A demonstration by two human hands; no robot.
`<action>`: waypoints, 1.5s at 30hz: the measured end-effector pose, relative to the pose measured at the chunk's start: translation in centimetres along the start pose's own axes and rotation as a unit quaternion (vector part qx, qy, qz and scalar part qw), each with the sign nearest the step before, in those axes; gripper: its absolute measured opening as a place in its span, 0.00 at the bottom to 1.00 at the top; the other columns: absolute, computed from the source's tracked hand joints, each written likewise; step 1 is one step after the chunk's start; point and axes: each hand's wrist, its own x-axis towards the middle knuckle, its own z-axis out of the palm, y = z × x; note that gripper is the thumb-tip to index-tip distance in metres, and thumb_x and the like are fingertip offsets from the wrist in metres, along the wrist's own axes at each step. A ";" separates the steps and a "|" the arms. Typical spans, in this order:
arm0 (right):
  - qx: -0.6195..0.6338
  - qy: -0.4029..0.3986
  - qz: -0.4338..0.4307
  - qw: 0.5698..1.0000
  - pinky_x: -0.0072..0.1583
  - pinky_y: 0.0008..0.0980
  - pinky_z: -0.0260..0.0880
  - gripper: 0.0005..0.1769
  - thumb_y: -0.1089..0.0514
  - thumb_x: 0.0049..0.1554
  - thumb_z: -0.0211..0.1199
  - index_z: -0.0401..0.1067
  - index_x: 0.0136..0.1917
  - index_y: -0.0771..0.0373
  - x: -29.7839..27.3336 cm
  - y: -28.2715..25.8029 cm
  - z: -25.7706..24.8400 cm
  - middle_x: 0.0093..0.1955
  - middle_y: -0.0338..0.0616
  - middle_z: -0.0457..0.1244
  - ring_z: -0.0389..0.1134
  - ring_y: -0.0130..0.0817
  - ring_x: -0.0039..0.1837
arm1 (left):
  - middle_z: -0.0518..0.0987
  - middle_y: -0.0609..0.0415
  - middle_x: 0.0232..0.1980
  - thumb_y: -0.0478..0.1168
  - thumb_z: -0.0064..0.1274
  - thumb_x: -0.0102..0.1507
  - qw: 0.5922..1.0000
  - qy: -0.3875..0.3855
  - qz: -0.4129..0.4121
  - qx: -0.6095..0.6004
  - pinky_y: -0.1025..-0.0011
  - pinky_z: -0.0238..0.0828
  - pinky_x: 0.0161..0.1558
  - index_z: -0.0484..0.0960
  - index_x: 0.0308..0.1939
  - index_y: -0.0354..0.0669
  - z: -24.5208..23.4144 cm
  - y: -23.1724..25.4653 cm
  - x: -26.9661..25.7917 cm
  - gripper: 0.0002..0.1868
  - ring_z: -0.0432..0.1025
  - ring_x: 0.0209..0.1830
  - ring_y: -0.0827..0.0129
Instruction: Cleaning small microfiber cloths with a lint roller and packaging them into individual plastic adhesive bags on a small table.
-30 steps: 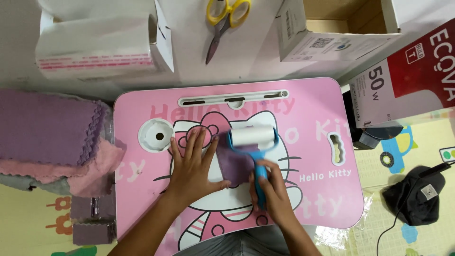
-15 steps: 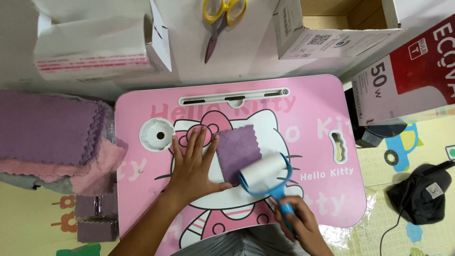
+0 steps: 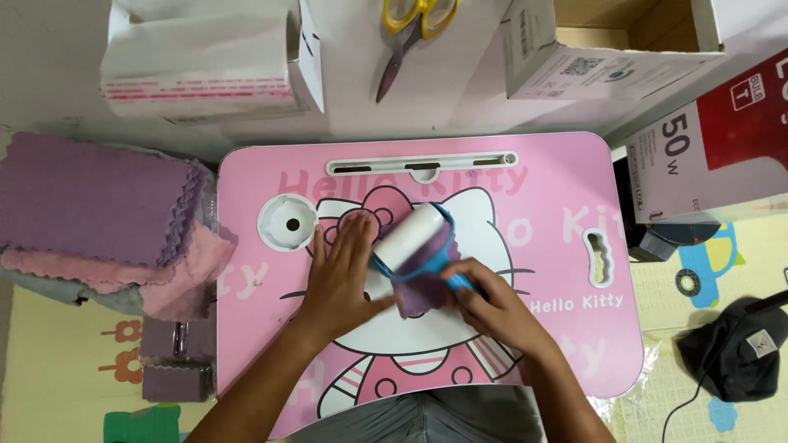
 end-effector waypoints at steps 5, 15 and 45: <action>-0.021 0.014 0.010 1.000 0.24 0.25 0.51 0.15 0.68 0.59 0.48 0.71 0.56 0.68 -0.1 0.3 0.4 0.19 0.44 0.57 0.53 0.26 0.18 | 0.62 0.39 0.77 0.59 0.35 0.70 0.998 0.051 -0.018 -0.032 0.35 0.27 0.75 0.56 0.79 0.43 0.4 -0.5 0.2 0.37 0.54 0.80 0.48; 0.098 0.104 0.035 0.989 0.25 0.25 0.51 0.12 0.62 0.65 0.52 0.67 0.60 0.68 -13.5 9.5 -0.2 0.39 0.49 0.60 0.54 0.27 0.24 | 0.57 0.42 0.79 0.70 0.54 0.58 0.985 0.049 0.056 0.154 0.30 0.35 0.73 0.58 0.79 0.51 0.7 0.2 0.0 0.52 0.48 0.82 0.48; 0.072 0.089 0.175 0.978 0.28 0.27 0.49 0.11 0.59 0.64 0.53 0.71 0.57 0.65 -14.5 7.7 -3.6 0.43 0.58 0.68 0.50 0.28 0.22 | 0.45 0.44 0.84 0.90 0.59 0.42 0.983 0.006 0.044 0.177 0.33 0.22 0.74 0.47 0.81 0.45 1.3 -0.3 -0.3 0.80 0.34 0.85 0.49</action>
